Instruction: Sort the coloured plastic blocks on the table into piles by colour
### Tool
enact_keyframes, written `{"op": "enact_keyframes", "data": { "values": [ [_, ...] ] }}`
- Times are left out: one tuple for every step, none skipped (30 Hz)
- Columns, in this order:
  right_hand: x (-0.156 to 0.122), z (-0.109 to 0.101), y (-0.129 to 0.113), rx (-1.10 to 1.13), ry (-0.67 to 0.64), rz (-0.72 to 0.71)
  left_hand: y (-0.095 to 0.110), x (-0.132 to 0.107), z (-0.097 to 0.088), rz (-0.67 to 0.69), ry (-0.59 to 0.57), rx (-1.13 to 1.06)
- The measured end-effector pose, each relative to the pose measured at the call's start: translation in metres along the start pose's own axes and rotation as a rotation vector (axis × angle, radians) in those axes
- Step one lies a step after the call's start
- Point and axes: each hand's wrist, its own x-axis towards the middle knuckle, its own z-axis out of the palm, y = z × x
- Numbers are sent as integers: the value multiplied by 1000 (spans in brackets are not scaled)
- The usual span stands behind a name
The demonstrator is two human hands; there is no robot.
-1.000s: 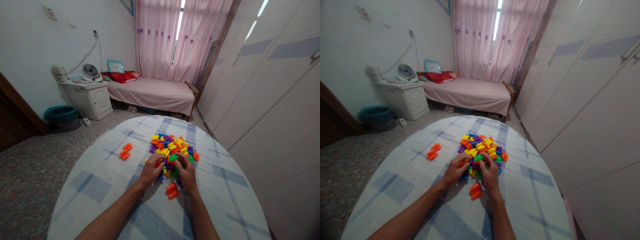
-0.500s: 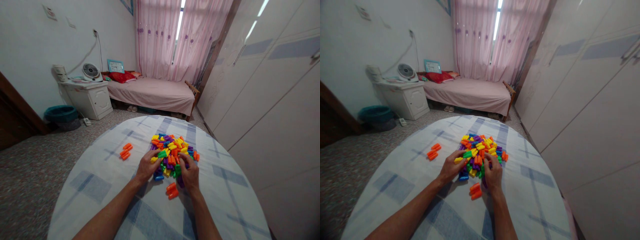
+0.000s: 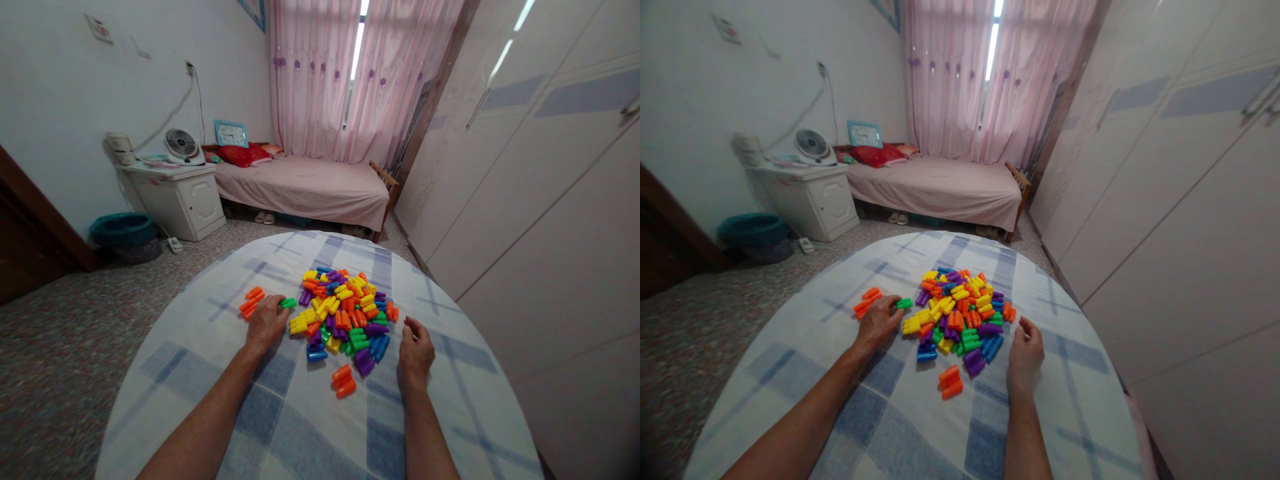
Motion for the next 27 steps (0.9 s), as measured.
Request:
{"op": "enact_keyframes", "data": {
  "values": [
    [0,0,0,-3,-10,5,1,0,-2,6,-4,22],
    [0,0,0,-4,-23,4,2,-1,-5,13,-1,35],
    [0,0,-1,-1,-35,-2,4,-1,-8,17,6,40],
    [-1,0,-1,3,-47,-8,5,-1,-12,16,15,41],
    [-1,0,-2,6,-54,-12,6,-1,-16,11,21,42],
    [-1,0,-2,7,-58,-14,7,-2,-21,1,21,45],
    [-2,0,-3,4,-61,-13,7,-2,-26,-11,7,52],
    [-2,0,-4,-3,-65,-12,7,-3,-30,-25,-19,67],
    [-2,-1,-4,-14,-68,-10,6,-5,-35,-38,-55,87],
    [-3,-1,-5,-24,-74,-11,5,-6,-38,-49,-93,108],
    [-3,-1,-6,-35,-84,-14,3,-8,-41,-60,-129,131],
    [-3,-1,-6,-44,-94,-16,0,-10,-43,-70,-159,153],
    [-3,-1,-6,-53,-103,-18,-2,-13,-44,-73,-183,170],
    [-3,-1,-5,-62,-111,-20,-5,-15,-43,-68,-199,180],
    [-3,0,-4,-70,-120,-25,-8,-18,-42,-57,-204,184],
    [-2,0,-3,-78,-127,-32,-11,-21,-41,-41,-199,182],
    [-2,1,-1,-86,-133,-40,-13,-23,-39,-19,-181,178],
    [-2,1,0,-94,-138,-48,-15,-26,-36,5,-153,172],
    [-1,2,1,-101,-143,-56,-17,-28,-34,29,-121,169],
    [-1,2,2,-108,-147,-63,-18,-30,-32,52,-89,169],
    [-1,2,3,-115,-150,-67,-19,-32,-29,76,-60,169],
    [-1,2,3,-121,-154,-70,-20,-34,-27,98,-35,168],
    [-1,2,3,-126,-159,-73,-20,-35,-25,115,-13,166],
    [-1,2,2,-131,-163,-75,-21,-37,-23,129,4,161],
    [-1,2,2,-135,-167,-77,-22,-38,-22,137,17,153],
    [-1,1,1,-139,-171,-77,-23,-39,-20,142,27,142],
    [-1,1,1,-142,-173,-77,-24,-40,-19,143,35,129]
  ]
}}
